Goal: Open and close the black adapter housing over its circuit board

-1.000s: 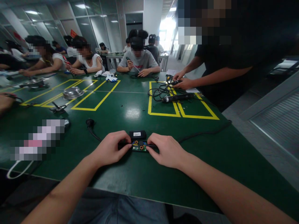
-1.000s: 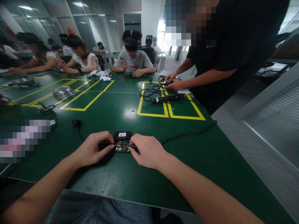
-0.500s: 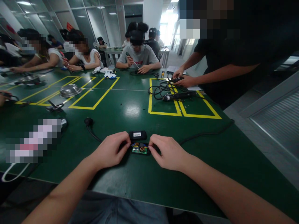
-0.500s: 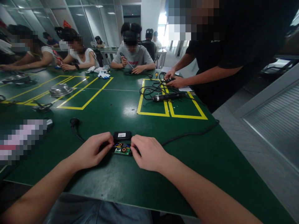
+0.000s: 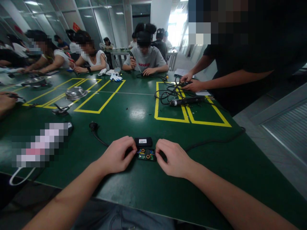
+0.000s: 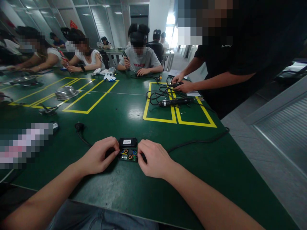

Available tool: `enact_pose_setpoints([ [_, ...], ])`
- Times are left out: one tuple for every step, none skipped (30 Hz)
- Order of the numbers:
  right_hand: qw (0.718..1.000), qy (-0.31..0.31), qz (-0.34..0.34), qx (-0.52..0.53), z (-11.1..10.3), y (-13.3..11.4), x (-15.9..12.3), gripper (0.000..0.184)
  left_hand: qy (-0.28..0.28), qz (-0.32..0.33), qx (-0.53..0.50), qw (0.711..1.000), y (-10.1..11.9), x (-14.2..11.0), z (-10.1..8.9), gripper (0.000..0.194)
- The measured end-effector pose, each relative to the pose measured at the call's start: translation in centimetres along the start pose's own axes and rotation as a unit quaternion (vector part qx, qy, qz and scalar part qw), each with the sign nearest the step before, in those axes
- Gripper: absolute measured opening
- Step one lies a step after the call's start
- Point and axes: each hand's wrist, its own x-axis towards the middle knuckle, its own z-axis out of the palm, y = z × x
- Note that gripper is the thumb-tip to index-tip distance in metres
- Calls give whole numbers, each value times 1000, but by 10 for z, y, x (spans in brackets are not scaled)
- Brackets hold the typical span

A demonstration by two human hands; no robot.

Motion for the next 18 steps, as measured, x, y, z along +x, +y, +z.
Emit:
enact_pose_setpoints([
  [1000,1,-3,-1,1,1,0,13,2,3,8,1000,0,0,0,12],
  [1000,-1,-5,-1,1,1,1,13,6,7,14,1000,1,0,0,12],
  [1000,-4,-5,-1,2,1,1,14,13,13,17,1000,1,1,0,13],
  [1000,-7,-5,-1,2,1,1,14,26,20,18,999,1,1,0,14],
  [1000,-10,-5,-1,2,0,1,13,40,26,18,999,1,2,1,15],
  [1000,-11,-4,-3,2,0,1,13,56,29,18,998,0,3,2,17],
  [1000,-13,-4,-4,2,0,2,13,69,26,21,997,-2,4,3,20],
  [1000,-15,-4,-5,2,-1,2,12,75,18,24,997,-4,5,4,25],
  [1000,-19,-2,-5,1,-1,2,12,75,7,27,997,-6,6,5,31],
  [1000,-23,0,-5,1,-2,2,12,69,-7,30,997,-9,8,6,34],
  [1000,-26,1,-6,1,-2,2,12,61,-24,31,997,-12,9,7,36],
  [1000,-29,3,-6,1,-2,2,12,56,-42,30,997,-14,11,8,35],
  [1000,-30,5,-6,1,-2,2,12,54,-59,28,996,-16,12,9,33],
  [999,-30,7,-6,1,-1,2,12,56,-73,25,995,-17,13,10,31],
  [999,-31,11,-5,1,-1,2,13,58,-86,22,994,-17,14,10,30],
  [999,-33,16,-3,1,-1,3,14,61,-96,18,993,-17,15,11,29],
  [999,-35,21,0,1,-1,3,15,64,-103,16,992,-17,15,11,29],
  [999,-37,27,4,1,-1,3,16,67,-110,13,992,-16,15,11,28],
])
